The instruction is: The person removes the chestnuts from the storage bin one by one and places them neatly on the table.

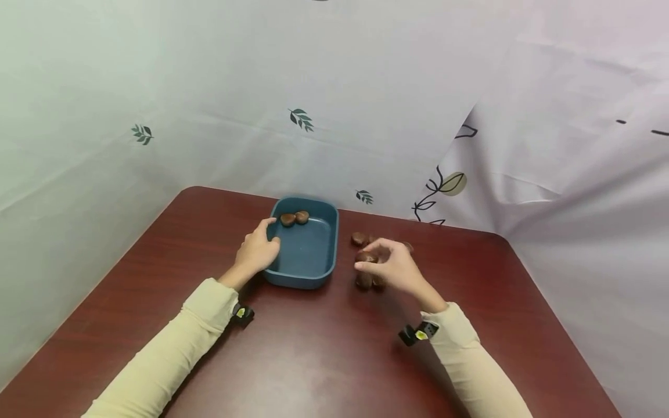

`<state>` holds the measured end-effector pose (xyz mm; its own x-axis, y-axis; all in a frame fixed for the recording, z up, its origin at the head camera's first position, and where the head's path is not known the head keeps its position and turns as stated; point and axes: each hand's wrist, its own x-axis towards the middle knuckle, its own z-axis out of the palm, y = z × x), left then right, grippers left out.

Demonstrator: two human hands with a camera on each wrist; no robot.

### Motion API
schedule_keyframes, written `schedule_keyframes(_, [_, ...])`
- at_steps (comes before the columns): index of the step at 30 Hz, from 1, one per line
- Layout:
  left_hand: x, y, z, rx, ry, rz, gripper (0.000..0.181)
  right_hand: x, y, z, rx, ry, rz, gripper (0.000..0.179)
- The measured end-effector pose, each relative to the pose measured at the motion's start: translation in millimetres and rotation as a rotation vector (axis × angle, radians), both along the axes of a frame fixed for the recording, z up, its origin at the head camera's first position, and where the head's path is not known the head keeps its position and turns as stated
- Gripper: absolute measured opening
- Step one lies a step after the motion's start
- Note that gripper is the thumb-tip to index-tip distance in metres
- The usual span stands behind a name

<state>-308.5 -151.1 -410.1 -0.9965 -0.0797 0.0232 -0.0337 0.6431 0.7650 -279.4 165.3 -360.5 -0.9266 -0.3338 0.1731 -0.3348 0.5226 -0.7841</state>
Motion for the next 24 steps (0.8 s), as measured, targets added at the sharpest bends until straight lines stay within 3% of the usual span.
schedule_keyframes(7, [-0.7,-0.4,0.3,-0.006,-0.008,0.003,0.057,15.5,31.3,-12.6,-0.098,-0.043,-0.093,0.031])
schedule_keyframes(15, [-1.4,-1.6,-1.3,-0.011,-0.011,-0.01,0.058,20.9,48.8,-33.1,-0.009,0.021,-0.217,0.029])
schedule_keyframes(24, [0.6,-1.9,-0.2,-0.007,-0.016,-0.015,0.058,25.7,57.5,-47.8,-0.001,0.012,-0.286,0.03])
